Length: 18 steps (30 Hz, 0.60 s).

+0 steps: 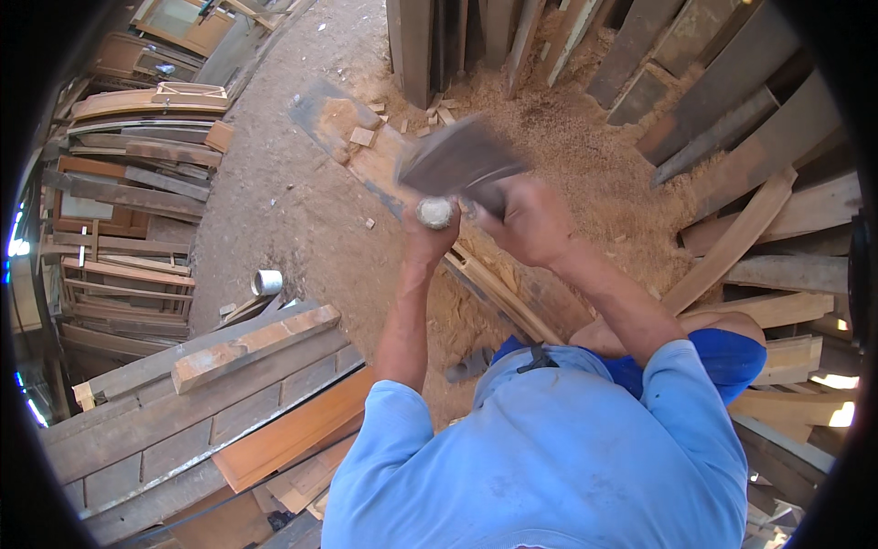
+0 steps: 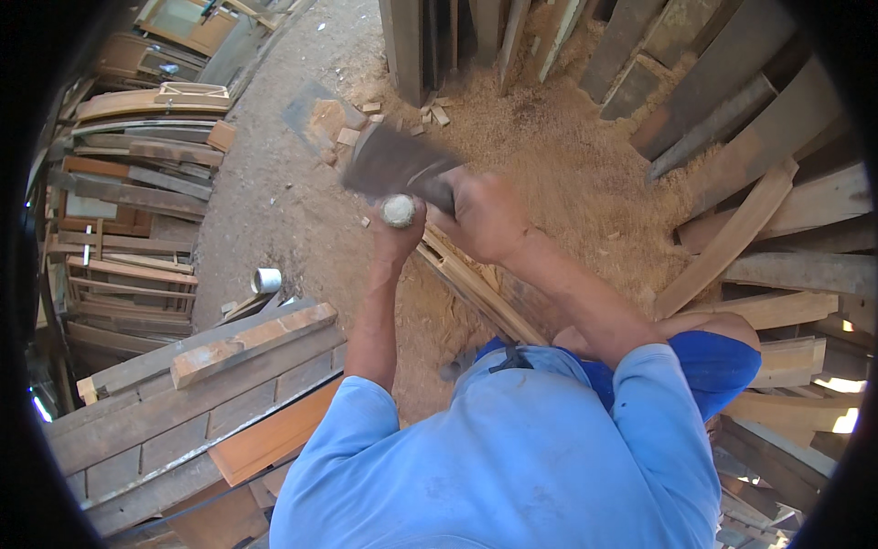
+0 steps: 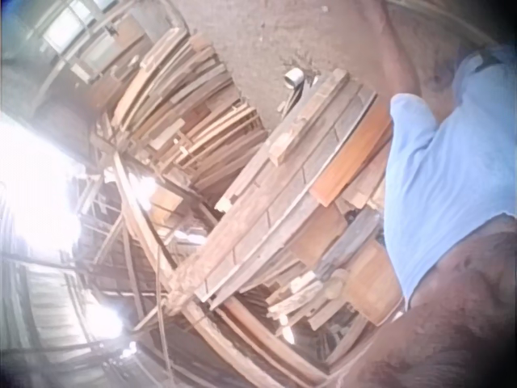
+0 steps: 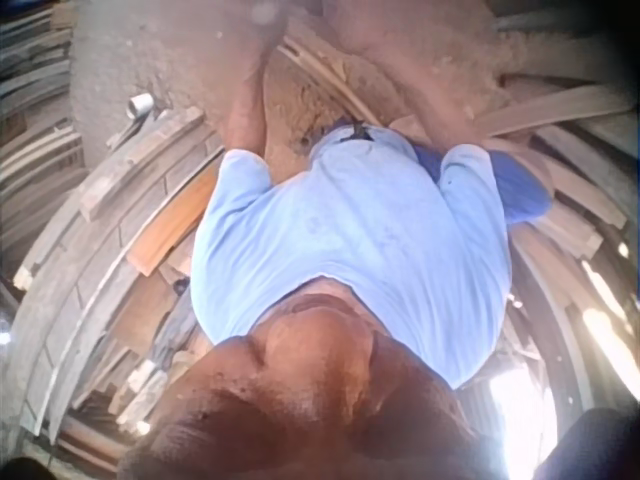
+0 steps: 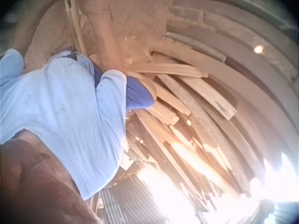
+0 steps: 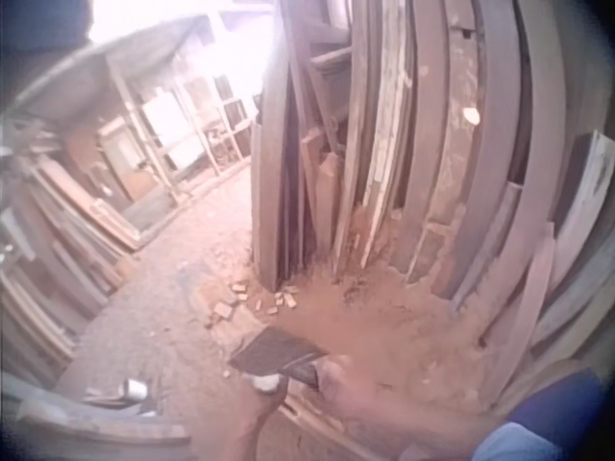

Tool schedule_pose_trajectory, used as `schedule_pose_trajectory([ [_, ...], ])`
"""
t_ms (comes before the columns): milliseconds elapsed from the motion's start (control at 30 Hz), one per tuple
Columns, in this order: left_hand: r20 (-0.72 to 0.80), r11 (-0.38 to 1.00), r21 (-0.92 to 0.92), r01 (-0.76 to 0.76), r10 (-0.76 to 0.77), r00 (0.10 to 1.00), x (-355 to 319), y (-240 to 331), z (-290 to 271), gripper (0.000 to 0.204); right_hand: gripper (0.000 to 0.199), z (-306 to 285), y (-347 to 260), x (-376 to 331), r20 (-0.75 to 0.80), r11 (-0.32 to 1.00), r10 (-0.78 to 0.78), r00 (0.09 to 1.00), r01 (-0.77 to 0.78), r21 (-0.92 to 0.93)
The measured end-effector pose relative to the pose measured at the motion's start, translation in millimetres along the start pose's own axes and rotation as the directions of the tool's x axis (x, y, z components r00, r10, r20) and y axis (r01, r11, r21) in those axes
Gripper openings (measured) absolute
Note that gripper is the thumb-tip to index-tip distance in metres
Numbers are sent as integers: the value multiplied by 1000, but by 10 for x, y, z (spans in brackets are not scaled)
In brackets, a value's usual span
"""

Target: The person shapes a piece of wood using a hammer and a chisel to refine a groove.

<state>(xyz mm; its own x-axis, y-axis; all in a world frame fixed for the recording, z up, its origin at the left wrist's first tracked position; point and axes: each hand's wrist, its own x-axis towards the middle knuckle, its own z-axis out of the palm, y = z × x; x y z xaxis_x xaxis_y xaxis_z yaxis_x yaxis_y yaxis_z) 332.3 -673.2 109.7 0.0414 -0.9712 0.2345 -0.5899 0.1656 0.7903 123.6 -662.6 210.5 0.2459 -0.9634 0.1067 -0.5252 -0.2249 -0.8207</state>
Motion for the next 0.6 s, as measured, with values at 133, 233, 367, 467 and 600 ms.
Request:
schedule_pose_trajectory([
  [133, -15, 987, -158, -35, 33, 999, -176, -29, -60, 16, 31, -140, 225, 16, 160, 947, 20, 987, 33, -319],
  [233, -24, 988, -41, -150, 149, 989, -316, -60, -192, 17, 31, -368, -170, -69, 56, 999, 17, 998, -14, -43],
  [367, -25, 983, -118, -140, 138, 990, -287, -10, -229, 18, 26, -544, -729, -66, -168, 912, -10, 986, 78, 403],
  [467, -43, 982, -130, -136, 131, 990, -240, -164, -195, 16, 27, -161, -540, -54, -210, 835, -187, 960, 268, 481],
  [600, 18, 984, -145, -105, 109, 994, -297, -224, -152, 26, 28, 39, 60, -99, 279, 922, 6, 960, 103, -373],
])
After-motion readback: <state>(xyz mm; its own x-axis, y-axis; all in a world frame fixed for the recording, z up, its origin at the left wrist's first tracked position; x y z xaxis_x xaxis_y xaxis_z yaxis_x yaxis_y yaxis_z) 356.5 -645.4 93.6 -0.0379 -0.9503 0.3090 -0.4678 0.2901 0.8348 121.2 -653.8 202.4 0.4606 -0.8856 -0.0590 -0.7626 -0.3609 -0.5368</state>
